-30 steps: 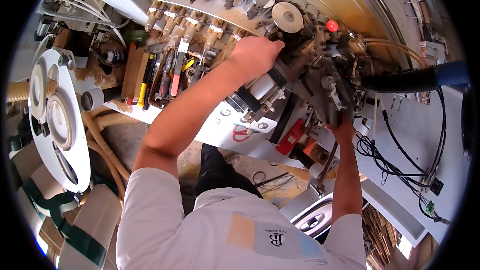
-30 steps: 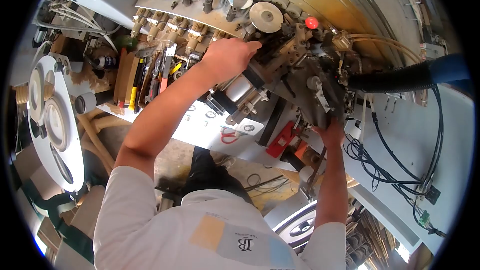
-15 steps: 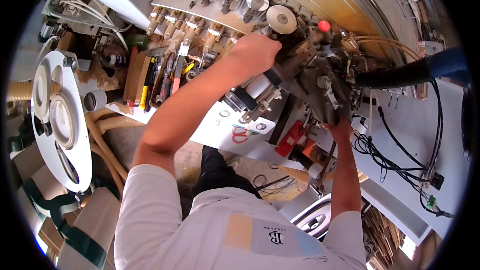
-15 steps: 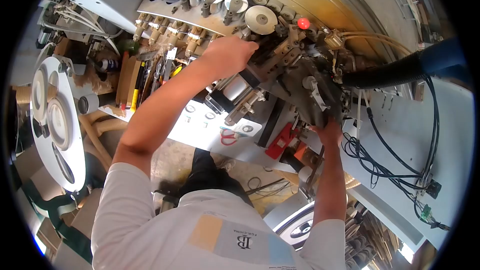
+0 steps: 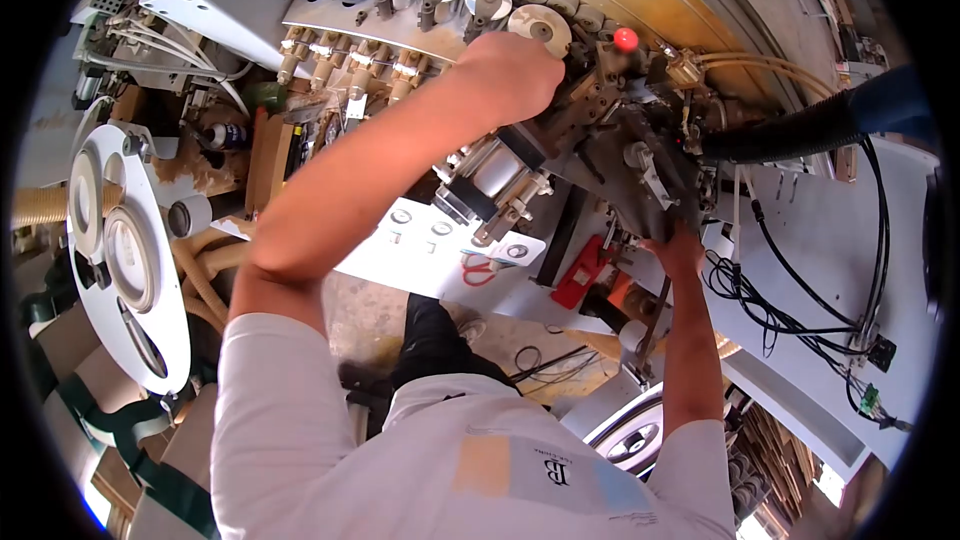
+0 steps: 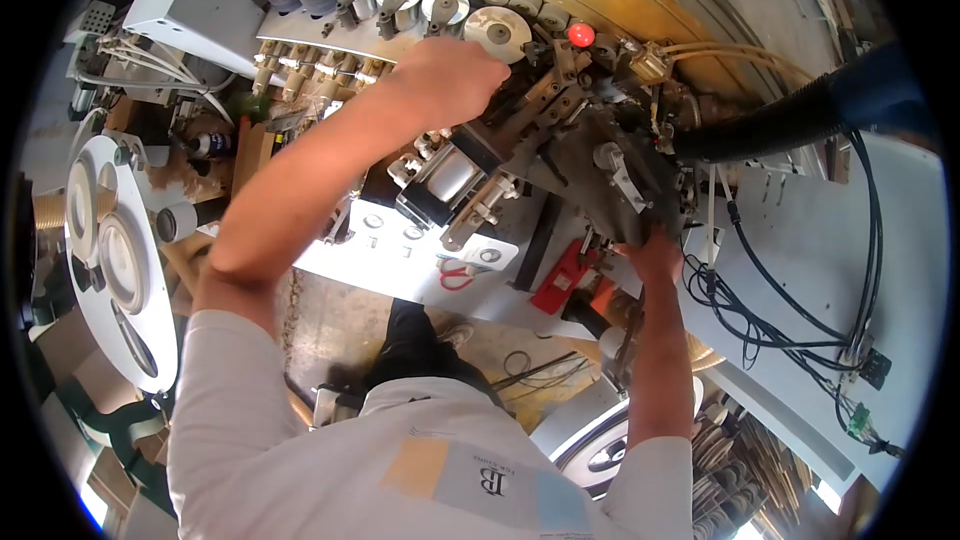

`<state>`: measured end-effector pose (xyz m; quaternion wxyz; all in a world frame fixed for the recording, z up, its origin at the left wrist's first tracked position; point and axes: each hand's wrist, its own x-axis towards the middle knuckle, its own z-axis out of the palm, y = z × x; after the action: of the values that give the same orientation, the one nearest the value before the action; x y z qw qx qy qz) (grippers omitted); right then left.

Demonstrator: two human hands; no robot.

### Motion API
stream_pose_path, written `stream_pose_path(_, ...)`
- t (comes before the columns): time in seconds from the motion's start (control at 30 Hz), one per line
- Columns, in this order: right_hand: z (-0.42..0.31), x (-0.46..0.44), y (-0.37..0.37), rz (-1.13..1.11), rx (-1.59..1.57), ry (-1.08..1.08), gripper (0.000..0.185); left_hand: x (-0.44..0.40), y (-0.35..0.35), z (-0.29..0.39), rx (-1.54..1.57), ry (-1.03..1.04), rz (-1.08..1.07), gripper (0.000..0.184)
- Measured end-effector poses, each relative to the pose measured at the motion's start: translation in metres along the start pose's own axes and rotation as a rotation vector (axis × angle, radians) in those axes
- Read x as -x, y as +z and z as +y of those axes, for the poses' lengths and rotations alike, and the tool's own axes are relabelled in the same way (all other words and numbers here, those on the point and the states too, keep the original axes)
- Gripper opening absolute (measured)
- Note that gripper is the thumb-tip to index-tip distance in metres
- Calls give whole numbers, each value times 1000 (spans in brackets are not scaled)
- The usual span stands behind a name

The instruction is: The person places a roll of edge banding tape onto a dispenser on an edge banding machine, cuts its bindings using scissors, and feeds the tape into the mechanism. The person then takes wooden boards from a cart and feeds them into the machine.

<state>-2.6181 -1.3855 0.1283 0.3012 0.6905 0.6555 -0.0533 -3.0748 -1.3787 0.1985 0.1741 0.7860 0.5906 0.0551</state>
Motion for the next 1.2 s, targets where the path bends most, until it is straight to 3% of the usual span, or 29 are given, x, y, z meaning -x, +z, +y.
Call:
stream_pose_path(0.13, 10, -4, 11, 48, 13, -31, 111, 86, -72, -14, -140, -67, -172, 28)
stream_pose_path(0.2, 5, 6, 2, -14, -26, -14, 110, 134, -56, -48, -108, -56, 66, 24)
stream_pose_path(0.33, 7, 0, 6, 75, -47, -72, 107, 169, -23, -42, 205, -190, 231, 23)
stream_pose_path(0.37, 6, 3, 4, 75, -54, -71, 105, 166, -7, -39, 228, -131, 339, 29)
stream_pose_path(0.47, 3, 2, 4, 74, -66, -76, 101, 133, 39, -33, 348, -152, 341, 36)
stream_pose_path(0.57, 6, -6, 7, 50, -17, -71, 99, 84, 42, -25, 373, -180, 143, 35)
stream_pose_path(0.7, 4, -9, 3, -2, 75, -37, 99, 35, 50, -20, 347, -133, 94, 33)
stream_pose_path(0.9, 4, -11, 4, 1, 108, -56, 98, 16, 43, -16, 313, -141, 15, 24)
stream_pose_path(1.0, 1, -11, 0, -3, 104, -44, 97, 7, 47, -11, 219, -66, -19, 25)
stream_pose_path(1.2, 5, -7, 3, 44, 88, -63, 95, -13, 12, 8, 183, -146, -216, 28)
